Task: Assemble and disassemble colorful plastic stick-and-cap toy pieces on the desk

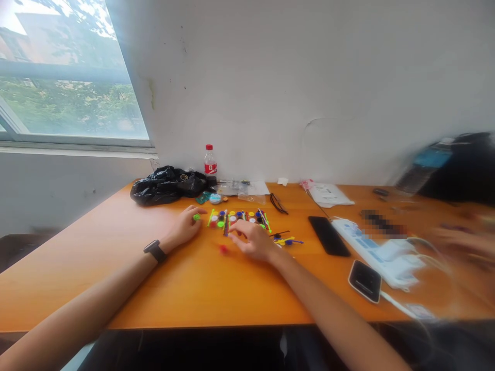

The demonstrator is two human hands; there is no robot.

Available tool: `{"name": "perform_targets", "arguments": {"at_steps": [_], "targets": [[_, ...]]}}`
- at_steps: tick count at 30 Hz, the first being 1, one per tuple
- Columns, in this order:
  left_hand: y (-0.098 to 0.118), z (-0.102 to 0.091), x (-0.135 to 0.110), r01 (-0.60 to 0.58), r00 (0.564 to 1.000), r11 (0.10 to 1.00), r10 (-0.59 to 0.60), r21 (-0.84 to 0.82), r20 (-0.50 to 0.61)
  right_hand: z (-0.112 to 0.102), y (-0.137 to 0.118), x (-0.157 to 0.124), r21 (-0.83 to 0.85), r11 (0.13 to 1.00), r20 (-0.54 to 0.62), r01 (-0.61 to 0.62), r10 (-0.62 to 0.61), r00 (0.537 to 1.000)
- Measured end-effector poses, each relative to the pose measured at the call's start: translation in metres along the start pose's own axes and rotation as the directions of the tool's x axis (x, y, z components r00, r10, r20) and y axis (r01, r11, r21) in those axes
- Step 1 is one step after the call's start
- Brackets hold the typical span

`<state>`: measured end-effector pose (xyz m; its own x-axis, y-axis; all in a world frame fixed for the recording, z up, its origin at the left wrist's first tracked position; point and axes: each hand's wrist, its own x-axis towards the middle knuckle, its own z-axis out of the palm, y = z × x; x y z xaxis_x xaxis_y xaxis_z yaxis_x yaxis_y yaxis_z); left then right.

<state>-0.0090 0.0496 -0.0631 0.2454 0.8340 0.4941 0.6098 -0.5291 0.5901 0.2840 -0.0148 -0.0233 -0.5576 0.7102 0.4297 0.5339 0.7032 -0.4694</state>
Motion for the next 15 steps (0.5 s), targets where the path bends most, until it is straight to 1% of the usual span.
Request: {"name": "perform_targets", "arguments": {"at_steps": [3, 6, 10, 15], "targets": [[0.0012, 0.0, 0.0004, -0.01, 1.0, 1.0, 0.011, -0.006, 0.012, 0.0025, -0.0028, 0.001, -0.002, 0.993, -0.036, 0.119, -0.119, 0.992], [0.0014, 0.0014, 0.0014, 0.017, 1.0, 0.999, -0.018, 0.042, 0.014, 0.0044, -0.0037, 0.0016, -0.02, 0.984, -0.048, 0.175, -0.176, 0.983], [0.0043, 0.0014, 0.0015, 0.102, 0.994, 0.981, -0.108, 0.165, 0.023, 0.0056, -0.0029, 0.001, -0.046, 0.981, -0.021, 0.187, -0.188, 0.982], [0.0102, -0.0007, -0.0011, 0.083, 0.993, 0.976, -0.098, 0.202, 0.067, 0.0049, -0.0012, 0.0006, -0.042, 0.984, -0.007, 0.174, -0.174, 0.985]]}}
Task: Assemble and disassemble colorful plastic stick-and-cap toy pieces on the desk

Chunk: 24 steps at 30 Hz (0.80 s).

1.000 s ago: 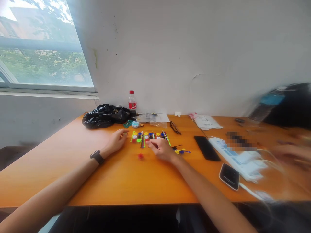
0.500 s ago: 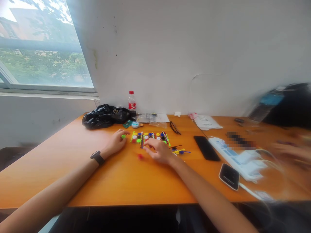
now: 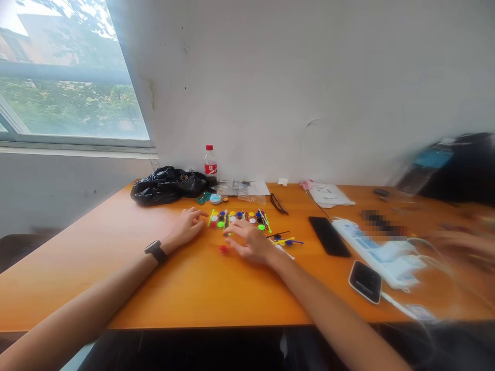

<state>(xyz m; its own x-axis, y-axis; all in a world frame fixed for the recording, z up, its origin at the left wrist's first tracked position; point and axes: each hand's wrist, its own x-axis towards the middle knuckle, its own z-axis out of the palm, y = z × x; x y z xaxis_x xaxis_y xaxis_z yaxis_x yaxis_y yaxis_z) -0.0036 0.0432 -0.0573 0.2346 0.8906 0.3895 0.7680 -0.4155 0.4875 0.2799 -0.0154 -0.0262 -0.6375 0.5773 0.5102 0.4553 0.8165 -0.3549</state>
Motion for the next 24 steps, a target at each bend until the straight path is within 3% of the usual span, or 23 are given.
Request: {"name": "perform_targets", "arguments": {"at_steps": [7, 12, 19, 24], "targets": [[-0.0009, 0.0019, -0.0032, -0.101, 0.994, 0.988, 0.097, 0.118, 0.039, -0.0004, 0.0022, 0.0001, 0.013, 1.0, 0.014, -0.006, 0.006, 1.0], [0.0026, 0.0009, -0.0037, -0.097, 0.994, 0.984, 0.089, 0.148, 0.059, 0.0, 0.001, 0.0001, 0.016, 1.0, 0.016, -0.003, 0.002, 1.0], [0.0011, -0.0048, -0.005, -0.071, 0.996, 0.96, 0.085, 0.27, -0.038, 0.0048, 0.003, -0.0011, 0.033, 0.999, 0.032, 0.002, -0.003, 0.999], [-0.0051, -0.0049, -0.0032, -0.04, 0.998, 0.962, 0.05, 0.272, -0.032, 0.0057, 0.0032, -0.0024, 0.036, 0.999, 0.04, 0.002, -0.004, 0.999]]}}
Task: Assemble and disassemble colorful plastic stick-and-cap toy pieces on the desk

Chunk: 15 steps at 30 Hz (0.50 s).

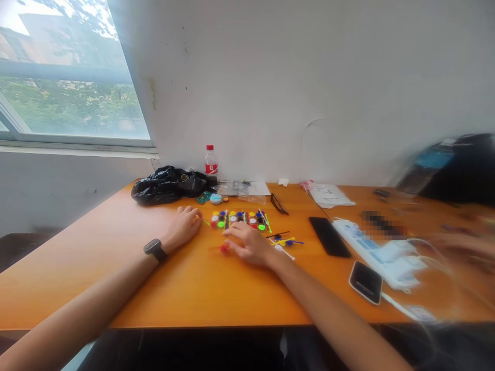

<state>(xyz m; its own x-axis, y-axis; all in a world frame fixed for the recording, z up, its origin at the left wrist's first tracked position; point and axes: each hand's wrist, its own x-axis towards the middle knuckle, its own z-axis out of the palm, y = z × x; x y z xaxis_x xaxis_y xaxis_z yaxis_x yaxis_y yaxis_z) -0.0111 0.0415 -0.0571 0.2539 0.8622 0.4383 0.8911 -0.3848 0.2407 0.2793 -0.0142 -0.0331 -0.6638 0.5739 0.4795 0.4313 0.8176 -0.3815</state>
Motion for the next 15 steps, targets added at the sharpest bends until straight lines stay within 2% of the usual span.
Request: {"name": "perform_targets", "arguments": {"at_steps": [6, 15], "targets": [[-0.0003, 0.0012, 0.0022, 0.018, 0.999, 0.999, -0.017, 0.038, -0.029, 0.0018, -0.001, -0.0006, 0.008, 1.0, 0.012, 0.002, -0.002, 1.0], [-0.0007, -0.0039, 0.0032, 0.06, 0.997, 0.997, -0.062, -0.039, -0.055, 0.0016, -0.0001, 0.0016, -0.001, 0.999, 0.005, 0.036, -0.036, 0.999]]}}
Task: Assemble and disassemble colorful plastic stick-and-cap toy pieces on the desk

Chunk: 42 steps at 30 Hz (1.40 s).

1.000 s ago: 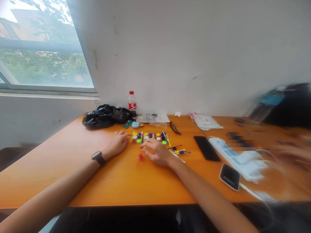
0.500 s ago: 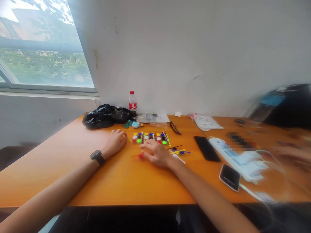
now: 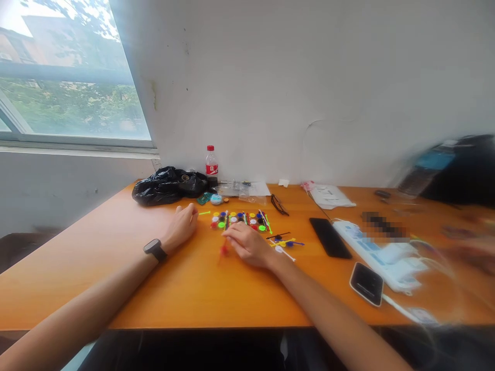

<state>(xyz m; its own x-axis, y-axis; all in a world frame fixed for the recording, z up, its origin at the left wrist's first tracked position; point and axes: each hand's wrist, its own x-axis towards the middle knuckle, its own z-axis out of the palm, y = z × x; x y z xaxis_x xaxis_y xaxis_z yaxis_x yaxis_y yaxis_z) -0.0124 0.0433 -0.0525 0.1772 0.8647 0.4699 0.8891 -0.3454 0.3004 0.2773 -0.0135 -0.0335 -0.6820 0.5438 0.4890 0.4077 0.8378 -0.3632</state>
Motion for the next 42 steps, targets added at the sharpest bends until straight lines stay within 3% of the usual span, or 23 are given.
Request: {"name": "perform_targets", "arguments": {"at_steps": [9, 17, 23, 30, 34, 42], "targets": [[-0.002, 0.005, 0.003, 0.005, 0.991, 0.982, -0.03, -0.189, -0.133, 0.001, -0.002, 0.0, 0.013, 1.0, 0.017, 0.005, -0.005, 1.0], [-0.004, 0.007, 0.003, 0.091, 0.981, 0.937, -0.142, -0.339, -0.13, 0.0, -0.007, 0.002, 0.033, 0.999, 0.061, 0.036, -0.038, 0.997], [0.011, 0.001, -0.002, 0.039, 0.988, 0.934, -0.089, -0.354, -0.126, -0.001, -0.016, 0.002, 0.04, 0.998, 0.1, 0.043, -0.046, 0.994], [0.03, -0.006, -0.009, -0.017, 0.996, 0.918, -0.02, -0.395, -0.091, 0.001, -0.02, 0.001, -0.074, 0.997, 0.156, 0.015, -0.003, 0.988], [0.038, -0.009, -0.011, -0.073, 0.997, 0.902, 0.069, -0.426, -0.025, -0.012, -0.019, 0.001, -0.042, 0.999, 0.212, -0.012, 0.021, 0.977], [0.047, -0.007, -0.018, -0.163, 0.967, 0.876, 0.233, -0.454, 0.102, -0.041, -0.005, -0.008, -0.08, 0.981, 0.296, -0.177, 0.193, 0.936]]}}
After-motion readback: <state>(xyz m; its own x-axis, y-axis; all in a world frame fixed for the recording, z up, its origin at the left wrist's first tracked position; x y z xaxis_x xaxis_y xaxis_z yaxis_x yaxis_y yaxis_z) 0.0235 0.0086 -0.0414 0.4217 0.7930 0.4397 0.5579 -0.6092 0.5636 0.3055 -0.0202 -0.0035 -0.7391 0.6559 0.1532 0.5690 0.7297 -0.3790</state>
